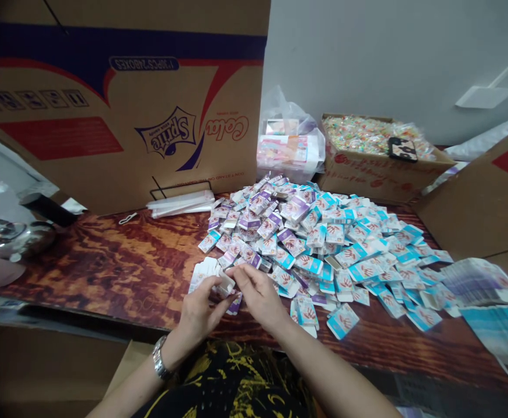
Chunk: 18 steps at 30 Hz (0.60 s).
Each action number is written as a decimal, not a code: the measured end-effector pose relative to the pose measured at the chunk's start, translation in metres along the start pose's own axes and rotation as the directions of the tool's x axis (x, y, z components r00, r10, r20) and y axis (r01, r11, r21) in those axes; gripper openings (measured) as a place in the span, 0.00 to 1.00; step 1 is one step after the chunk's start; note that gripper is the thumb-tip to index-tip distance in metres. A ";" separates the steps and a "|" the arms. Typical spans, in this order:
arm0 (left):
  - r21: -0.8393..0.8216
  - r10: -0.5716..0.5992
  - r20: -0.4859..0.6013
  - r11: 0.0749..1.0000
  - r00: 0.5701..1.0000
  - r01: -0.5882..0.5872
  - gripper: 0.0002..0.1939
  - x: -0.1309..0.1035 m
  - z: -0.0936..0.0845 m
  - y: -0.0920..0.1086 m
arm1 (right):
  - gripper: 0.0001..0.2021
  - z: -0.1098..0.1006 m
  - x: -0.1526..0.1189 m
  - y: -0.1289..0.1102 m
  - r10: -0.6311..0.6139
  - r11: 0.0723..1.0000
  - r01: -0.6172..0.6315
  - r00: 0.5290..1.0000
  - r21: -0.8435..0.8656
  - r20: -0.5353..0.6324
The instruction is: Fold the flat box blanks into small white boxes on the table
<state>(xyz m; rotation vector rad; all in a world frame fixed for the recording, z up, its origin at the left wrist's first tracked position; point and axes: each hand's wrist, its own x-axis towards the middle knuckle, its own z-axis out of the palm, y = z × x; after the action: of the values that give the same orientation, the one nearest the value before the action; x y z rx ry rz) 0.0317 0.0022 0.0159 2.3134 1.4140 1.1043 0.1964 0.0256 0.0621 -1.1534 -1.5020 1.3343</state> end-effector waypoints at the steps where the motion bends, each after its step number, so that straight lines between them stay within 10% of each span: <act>1: 0.012 0.017 0.015 1.000 1.000 -0.018 0.18 0.000 0.000 0.000 | 0.13 0.000 0.001 -0.001 0.004 1.000 -0.004 1.000 -0.010 0.009; 10: 0.151 0.007 0.023 0.989 1.000 -0.010 0.32 -0.006 0.005 -0.002 | 0.09 -0.001 0.001 -0.012 -0.278 0.860 0.260 0.960 -0.440 0.024; 18: 0.217 -0.077 0.106 0.975 0.991 0.052 0.36 -0.003 0.005 0.004 | 0.12 0.011 -0.007 -0.010 -0.378 0.807 0.350 0.925 -0.476 0.040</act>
<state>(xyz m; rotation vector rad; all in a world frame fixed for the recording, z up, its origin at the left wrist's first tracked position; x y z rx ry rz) 0.0369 -0.0011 0.0128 2.4101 1.6221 0.8230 0.1870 0.0155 0.0711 -1.1013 -1.9581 0.6777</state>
